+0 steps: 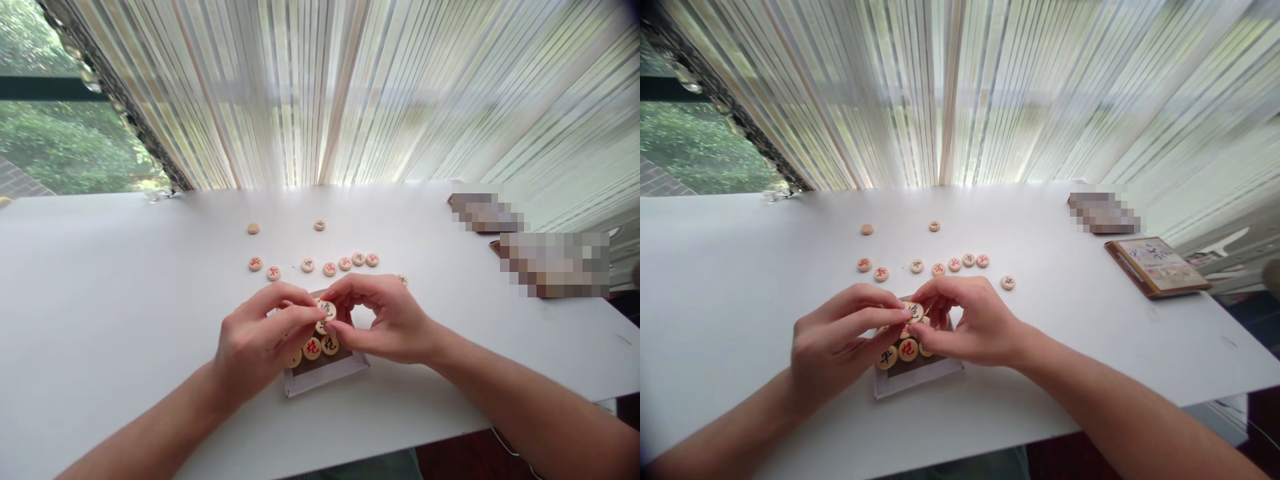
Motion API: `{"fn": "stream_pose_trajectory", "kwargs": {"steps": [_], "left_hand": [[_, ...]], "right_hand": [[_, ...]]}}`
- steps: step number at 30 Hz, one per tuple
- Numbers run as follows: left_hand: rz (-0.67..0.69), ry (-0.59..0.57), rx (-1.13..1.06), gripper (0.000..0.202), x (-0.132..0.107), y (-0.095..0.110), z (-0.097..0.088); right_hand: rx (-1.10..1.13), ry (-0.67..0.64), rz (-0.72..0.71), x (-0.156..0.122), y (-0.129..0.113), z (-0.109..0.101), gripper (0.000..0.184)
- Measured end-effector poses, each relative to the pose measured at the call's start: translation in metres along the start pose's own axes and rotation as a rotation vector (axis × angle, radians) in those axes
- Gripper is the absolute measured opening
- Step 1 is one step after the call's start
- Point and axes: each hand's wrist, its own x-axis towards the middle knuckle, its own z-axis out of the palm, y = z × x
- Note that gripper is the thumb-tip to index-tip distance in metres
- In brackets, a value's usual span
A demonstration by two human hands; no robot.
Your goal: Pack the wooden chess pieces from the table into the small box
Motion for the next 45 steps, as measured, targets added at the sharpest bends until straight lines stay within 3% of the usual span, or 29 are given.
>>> {"fn": "stream_pose_trajectory", "kwargs": {"steps": [4, 9, 19, 23, 32, 45], "left_hand": [[0.047, -0.018, 0.041, 0.017, -0.002, -0.001, 0.000], [0.089, -0.049, 0.105, 0.014, -0.001, -0.003, 0.002], [-0.090, 0.086, 0.117, 0.022, 0.005, -0.008, -0.001], [-0.123, 0.101, 0.103, 0.022, 0.006, -0.011, -0.001], [-0.144, 0.093, 0.096, 0.024, 0.004, -0.012, -0.001], [-0.120, 0.103, 0.071, 0.023, 0.005, -0.011, -0.001]], "right_hand": [[-0.160, 0.007, -0.053, 0.001, -0.006, -0.003, 0.012], [-0.285, -0.094, 0.035, 0.004, -0.017, -0.008, 0.013], [-0.497, -0.132, -0.073, 0.018, -0.031, -0.035, 0.009], [-0.486, -0.137, -0.129, 0.008, -0.017, -0.030, 0.008], [-0.469, -0.362, -0.155, -0.011, -0.010, -0.016, 0.011], [-0.566, -0.368, -0.180, -0.013, -0.008, -0.012, 0.006]]}}
